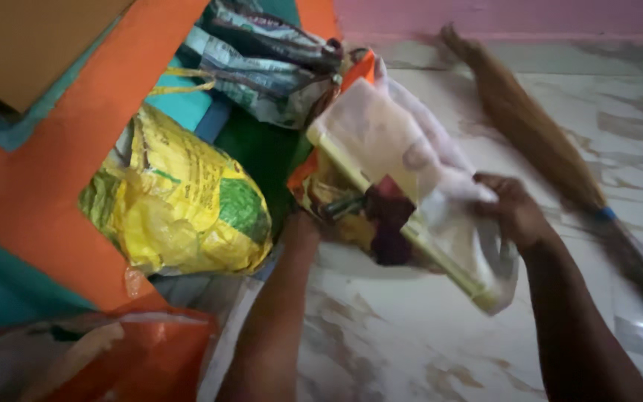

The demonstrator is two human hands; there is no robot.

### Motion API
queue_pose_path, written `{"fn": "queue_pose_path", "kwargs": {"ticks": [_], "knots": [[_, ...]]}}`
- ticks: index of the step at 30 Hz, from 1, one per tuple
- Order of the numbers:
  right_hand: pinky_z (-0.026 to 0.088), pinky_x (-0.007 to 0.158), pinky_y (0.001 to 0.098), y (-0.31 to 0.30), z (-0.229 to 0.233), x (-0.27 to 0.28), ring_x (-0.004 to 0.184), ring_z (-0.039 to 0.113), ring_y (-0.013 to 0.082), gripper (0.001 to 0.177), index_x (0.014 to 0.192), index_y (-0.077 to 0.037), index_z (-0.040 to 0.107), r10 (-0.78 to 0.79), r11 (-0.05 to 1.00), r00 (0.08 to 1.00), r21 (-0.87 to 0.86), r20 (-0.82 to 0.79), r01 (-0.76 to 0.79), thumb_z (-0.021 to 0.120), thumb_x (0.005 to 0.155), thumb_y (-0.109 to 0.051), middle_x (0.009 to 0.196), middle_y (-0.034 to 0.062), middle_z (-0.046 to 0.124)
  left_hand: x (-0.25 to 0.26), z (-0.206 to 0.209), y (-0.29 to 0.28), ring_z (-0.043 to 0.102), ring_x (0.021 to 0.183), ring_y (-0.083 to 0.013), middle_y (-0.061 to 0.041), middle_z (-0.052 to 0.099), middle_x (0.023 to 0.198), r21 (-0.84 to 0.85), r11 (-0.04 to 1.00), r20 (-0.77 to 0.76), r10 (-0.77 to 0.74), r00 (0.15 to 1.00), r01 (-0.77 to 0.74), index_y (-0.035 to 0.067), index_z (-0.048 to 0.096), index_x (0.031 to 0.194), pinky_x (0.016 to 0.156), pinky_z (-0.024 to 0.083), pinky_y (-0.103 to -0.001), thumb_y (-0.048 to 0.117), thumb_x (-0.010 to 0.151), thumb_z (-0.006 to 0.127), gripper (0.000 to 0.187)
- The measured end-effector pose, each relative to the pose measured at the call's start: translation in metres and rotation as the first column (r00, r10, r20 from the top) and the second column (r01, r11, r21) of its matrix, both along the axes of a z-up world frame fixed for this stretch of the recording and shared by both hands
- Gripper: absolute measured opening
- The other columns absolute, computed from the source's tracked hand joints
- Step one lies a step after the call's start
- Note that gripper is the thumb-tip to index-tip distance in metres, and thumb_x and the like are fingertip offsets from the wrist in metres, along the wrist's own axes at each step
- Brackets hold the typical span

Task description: The person uses a broom to brush a woven bed frame, clears plastic bags from a shelf, and sweeps a blue rectangular frame on the floor.

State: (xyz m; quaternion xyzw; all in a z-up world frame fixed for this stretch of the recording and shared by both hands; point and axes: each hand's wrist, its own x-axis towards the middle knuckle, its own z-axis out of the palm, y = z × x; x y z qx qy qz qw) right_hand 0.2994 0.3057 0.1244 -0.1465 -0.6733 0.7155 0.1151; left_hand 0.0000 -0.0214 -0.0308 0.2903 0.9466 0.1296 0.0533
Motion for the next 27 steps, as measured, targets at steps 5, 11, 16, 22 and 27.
{"fn": "queue_pose_path", "kwargs": {"ticks": [5,11,16,22,27], "knots": [[0.051,0.071,0.0356,-0.011,0.017,0.006,0.076,0.063,0.0174,0.049,0.088,0.001,0.075,0.253,0.763,0.853,0.448,0.455,-0.466,0.079,0.078,-0.047,0.080,0.0107,0.073,-0.018,0.046,0.014,0.071,0.091,-0.0439,-0.023,0.074,0.101,-0.115,0.988,-0.029,0.098,0.995,-0.101,0.005,0.068,0.114,0.078,0.058,-0.055,0.033,0.100,0.053,0.036],[0.052,0.070,0.0394,-0.075,0.021,-0.021,0.073,0.058,0.0175,0.061,0.093,0.003,0.070,0.526,0.553,0.658,0.372,0.539,-0.746,0.075,0.083,-0.057,0.078,0.0129,0.063,0.007,0.115,0.098,0.068,0.103,-0.0431,-0.022,0.073,0.111,0.414,0.909,0.040,0.035,0.999,-0.048,0.008,0.071,0.121,0.090,0.053,-0.055,0.052,0.109,0.050,0.050],[0.063,0.066,0.0466,-0.081,0.041,-0.029,0.076,0.074,0.0283,0.045,0.106,-0.010,0.067,0.423,0.775,0.646,0.116,0.635,-0.621,0.071,0.085,-0.049,0.092,0.0077,0.072,0.085,0.154,0.117,0.056,0.121,-0.0468,-0.031,0.051,0.139,0.227,0.968,0.115,0.087,0.990,-0.111,0.003,0.017,0.162,0.099,0.048,-0.051,0.025,0.066,0.084,0.120],[0.057,0.087,0.0511,-0.036,0.034,-0.020,0.100,0.074,0.0372,0.059,0.114,-0.017,0.080,-0.537,0.703,0.643,0.711,0.546,-0.016,0.067,0.091,-0.069,0.106,0.0228,0.079,0.053,0.120,0.085,0.029,0.141,-0.0528,-0.027,0.035,0.159,0.279,0.956,0.000,0.095,0.996,-0.091,0.005,0.021,0.157,0.119,0.023,-0.054,0.008,0.068,0.075,0.104],[0.057,0.081,0.0482,-0.006,-0.049,-0.033,0.094,0.073,0.0376,0.085,0.137,-0.011,0.055,-0.460,0.770,0.838,0.602,0.295,0.211,0.083,0.077,-0.064,0.100,0.0219,0.072,0.069,0.124,0.064,0.021,0.150,-0.0500,-0.025,0.036,0.159,0.294,0.955,0.108,0.011,0.994,-0.042,0.014,0.022,0.164,0.123,0.019,-0.050,0.002,0.074,0.066,0.101]]}}
